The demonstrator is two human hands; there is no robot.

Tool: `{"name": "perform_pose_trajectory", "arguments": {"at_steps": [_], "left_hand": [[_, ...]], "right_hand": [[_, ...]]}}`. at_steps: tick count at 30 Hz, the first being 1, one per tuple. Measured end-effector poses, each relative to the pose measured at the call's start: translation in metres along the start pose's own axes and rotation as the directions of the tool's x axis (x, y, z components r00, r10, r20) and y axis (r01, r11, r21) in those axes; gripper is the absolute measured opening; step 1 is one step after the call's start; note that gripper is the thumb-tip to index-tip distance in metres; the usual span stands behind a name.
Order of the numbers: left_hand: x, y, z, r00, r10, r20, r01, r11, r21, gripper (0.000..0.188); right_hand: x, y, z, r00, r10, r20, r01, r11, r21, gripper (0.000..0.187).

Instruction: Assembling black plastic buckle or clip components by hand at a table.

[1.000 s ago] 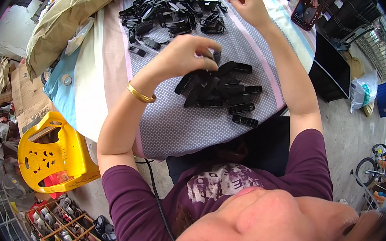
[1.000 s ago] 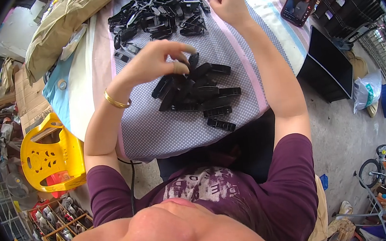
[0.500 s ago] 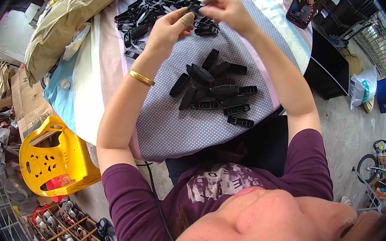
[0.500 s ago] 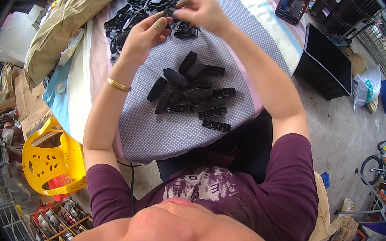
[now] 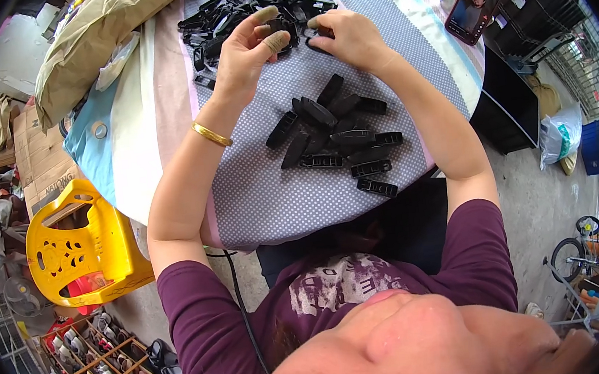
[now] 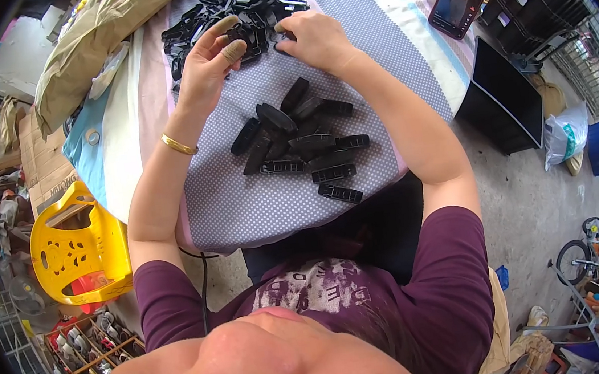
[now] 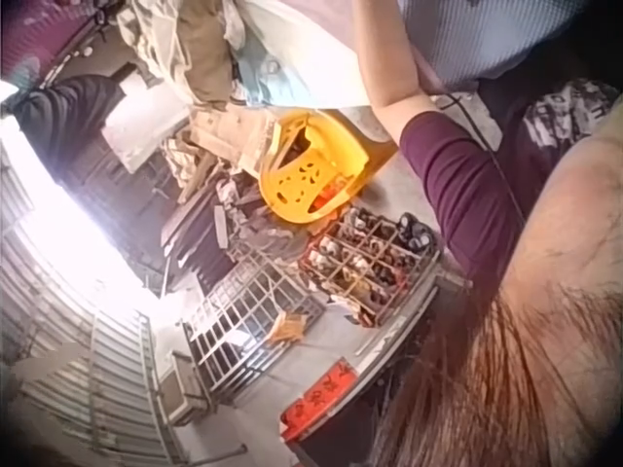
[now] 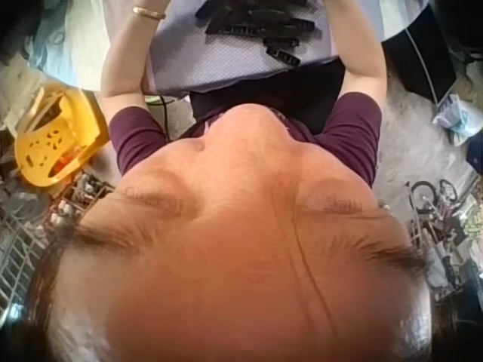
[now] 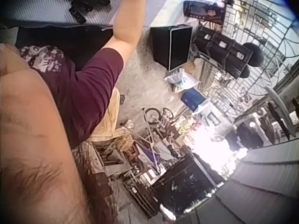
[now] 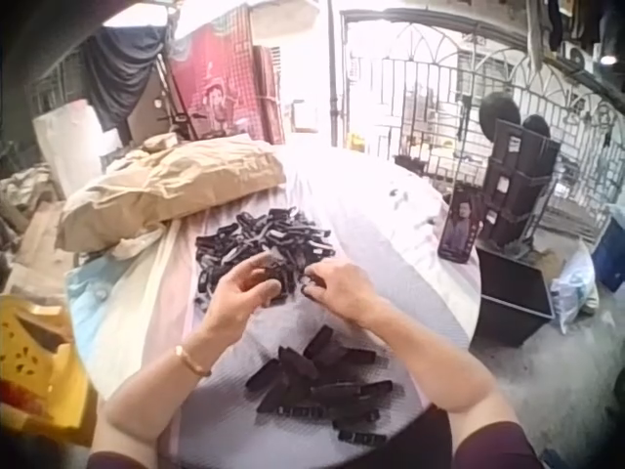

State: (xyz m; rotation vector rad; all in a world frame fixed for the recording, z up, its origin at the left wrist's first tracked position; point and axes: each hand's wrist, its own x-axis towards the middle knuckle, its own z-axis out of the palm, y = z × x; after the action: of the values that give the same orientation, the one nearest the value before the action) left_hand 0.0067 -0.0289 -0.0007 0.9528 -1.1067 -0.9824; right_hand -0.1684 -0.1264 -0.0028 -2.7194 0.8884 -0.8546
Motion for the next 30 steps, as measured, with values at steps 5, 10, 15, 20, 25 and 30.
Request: {"name": "perform_pose_trajectory", "arguments": {"at_steps": [5,10,15,20,25,30], "left_hand": [[-0.003,0.000,0.003,0.995,-0.073,-0.062,0.077,0.995,0.068,0.040],[-0.004,-0.001,0.005,0.999,-0.026,-0.043,0.028,0.998,0.055,0.031],[-0.004,0.001,0.004,0.999,-0.027,-0.043,0.028,0.999,0.024,0.031],[-0.005,0.001,0.005,0.997,-0.035,-0.069,0.035,0.999,0.000,0.030],[-0.005,0.003,0.004,0.995,-0.053,-0.088,0.053,0.999,-0.002,0.029],[-0.008,0.004,0.011,0.997,-0.045,-0.067,0.044,0.999,-0.006,0.029]], "right_hand": [[0.002,-0.009,0.000,0.988,0.054,-0.143,0.033,0.838,0.544,0.029],[-0.005,-0.031,-0.006,0.994,-0.006,-0.107,0.072,0.780,0.622,0.028],[-0.007,-0.033,-0.008,0.978,-0.044,-0.205,0.149,0.833,0.533,0.025],[-0.009,-0.036,-0.006,0.965,-0.073,-0.252,0.183,0.874,0.451,0.025],[-0.010,-0.036,-0.006,0.965,-0.090,-0.244,0.180,0.910,0.373,0.027],[-0.012,-0.040,-0.008,0.959,-0.133,-0.251,0.208,0.930,0.304,0.023]]}}
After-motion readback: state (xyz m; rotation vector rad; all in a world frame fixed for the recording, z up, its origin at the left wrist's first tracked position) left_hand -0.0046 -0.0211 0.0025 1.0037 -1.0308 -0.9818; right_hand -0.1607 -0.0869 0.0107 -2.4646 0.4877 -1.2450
